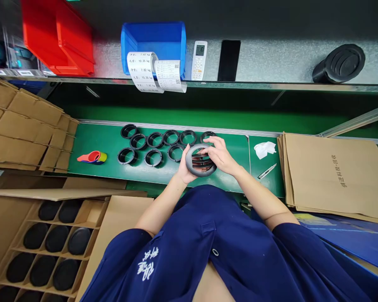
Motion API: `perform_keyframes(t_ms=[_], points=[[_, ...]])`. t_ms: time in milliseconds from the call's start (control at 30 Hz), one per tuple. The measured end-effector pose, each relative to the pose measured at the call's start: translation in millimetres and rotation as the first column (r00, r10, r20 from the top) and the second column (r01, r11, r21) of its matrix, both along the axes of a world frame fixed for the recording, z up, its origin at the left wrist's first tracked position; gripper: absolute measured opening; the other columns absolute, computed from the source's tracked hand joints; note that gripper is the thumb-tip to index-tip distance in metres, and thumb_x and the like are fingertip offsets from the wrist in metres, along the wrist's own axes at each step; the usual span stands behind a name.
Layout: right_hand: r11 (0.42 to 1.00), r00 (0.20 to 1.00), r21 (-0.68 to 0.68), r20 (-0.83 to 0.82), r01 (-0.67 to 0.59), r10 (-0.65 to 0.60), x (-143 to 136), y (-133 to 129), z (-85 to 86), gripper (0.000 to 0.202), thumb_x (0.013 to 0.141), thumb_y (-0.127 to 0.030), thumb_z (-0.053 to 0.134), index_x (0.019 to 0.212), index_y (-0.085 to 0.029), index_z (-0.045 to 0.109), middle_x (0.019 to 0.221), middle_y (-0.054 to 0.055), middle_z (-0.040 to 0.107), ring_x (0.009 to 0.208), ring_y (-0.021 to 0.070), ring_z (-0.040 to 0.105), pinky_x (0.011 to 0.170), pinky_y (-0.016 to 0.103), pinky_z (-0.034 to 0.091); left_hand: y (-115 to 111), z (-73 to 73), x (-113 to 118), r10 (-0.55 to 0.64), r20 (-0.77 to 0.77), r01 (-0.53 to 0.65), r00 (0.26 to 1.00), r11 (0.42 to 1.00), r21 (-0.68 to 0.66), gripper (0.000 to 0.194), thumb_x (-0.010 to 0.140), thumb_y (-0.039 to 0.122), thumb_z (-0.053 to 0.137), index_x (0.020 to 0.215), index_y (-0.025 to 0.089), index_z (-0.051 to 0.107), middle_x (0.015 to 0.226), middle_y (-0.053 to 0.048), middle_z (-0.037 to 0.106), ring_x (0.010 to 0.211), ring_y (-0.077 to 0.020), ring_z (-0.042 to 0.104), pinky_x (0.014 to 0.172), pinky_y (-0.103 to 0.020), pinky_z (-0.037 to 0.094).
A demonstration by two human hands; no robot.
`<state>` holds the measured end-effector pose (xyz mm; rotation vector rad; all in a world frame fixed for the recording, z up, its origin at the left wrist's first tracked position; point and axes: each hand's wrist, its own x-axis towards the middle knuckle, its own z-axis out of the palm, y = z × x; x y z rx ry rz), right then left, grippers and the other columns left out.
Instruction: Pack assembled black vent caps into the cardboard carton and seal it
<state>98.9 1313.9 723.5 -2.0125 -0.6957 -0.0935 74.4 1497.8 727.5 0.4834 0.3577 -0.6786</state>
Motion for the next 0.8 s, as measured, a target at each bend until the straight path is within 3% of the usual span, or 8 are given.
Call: perform_keyframes(t_ms=[167, 367, 600, 700, 800], points=[[0.971, 0.968, 0.203, -0.236, 0.130, -0.080, -4.4, -7.9, 2.3, 0.072, 0.104, -0.067, 0.019, 0.108, -0.024, 0.076, 0.137, 0.009, 0.059, 0.135, 0.0250, 0.046, 0.119, 0.049, 0.034, -1.5, -2.4, -1.6, -0.056, -0.027, 0.056, 0.998, 0.998, -0.021, 0.072, 0.092, 0.076, 0.043, 0.114, 0.012, 0.068, 0.115, -0.019, 0.073, 0.117, -0.0377, 0.066, 0.105, -0.054, 0.050], [0.981, 0.961, 0.137, -0.258, 0.138, -0.099, -10.3, -15.8, -1.7, 0.075, 0.104, -0.067, 0.017, 0.108, -0.022, 0.077, 0.135, 0.009, 0.061, 0.134, 0.0245, 0.048, 0.117, 0.047, 0.036, -10.8, -6.0, -4.1, -0.020, -0.079, 0.021, 0.997, 1.000, 0.011, 0.071, 0.091, 0.075, 0.046, 0.112, 0.010, 0.067, 0.106, -0.018, 0.074, 0.118, -0.0402, 0.065, 0.105, -0.057, 0.049], [0.990, 0.967, 0.093, -0.244, 0.101, -0.076, -9.8, -28.2, -10.0, 0.078, 0.105, -0.063, 0.009, 0.119, -0.024, 0.075, 0.136, 0.008, 0.060, 0.135, 0.0233, 0.047, 0.119, 0.046, 0.036, -17.6, -15.0, -1.9, 0.008, -0.064, -0.005, 0.998, 0.999, 0.049, 0.074, 0.090, 0.075, 0.048, 0.118, 0.009, 0.066, 0.114, -0.020, 0.073, 0.115, -0.0391, 0.066, 0.101, -0.053, 0.052], [1.000, 0.989, 0.017, -0.147, 0.022, -0.019, -9.8, -31.4, -26.7, 0.075, 0.104, -0.066, 0.010, 0.138, -0.027, 0.065, 0.148, 0.010, 0.052, 0.141, 0.0263, 0.040, 0.121, 0.052, 0.032, -17.9, -21.9, -0.6, 0.031, -0.110, -0.019, 0.993, 0.994, 0.109, 0.074, 0.091, 0.075, 0.047, 0.117, 0.010, 0.067, 0.108, -0.019, 0.074, 0.104, -0.0366, 0.070, 0.093, -0.051, 0.056], [0.972, 0.983, -0.149, 0.019, -0.180, 0.185, -14.3, -31.3, -50.6, 0.071, 0.099, -0.071, 0.037, 0.150, -0.025, 0.053, 0.158, 0.013, 0.043, 0.149, 0.0330, 0.028, 0.123, 0.062, 0.024, -20.6, -30.8, -4.8, 0.085, -0.198, -0.050, 0.976, 0.983, 0.175, 0.067, 0.094, 0.072, 0.043, 0.117, 0.015, 0.069, 0.098, -0.013, 0.076, 0.088, -0.0300, 0.072, 0.082, -0.044, 0.059]])
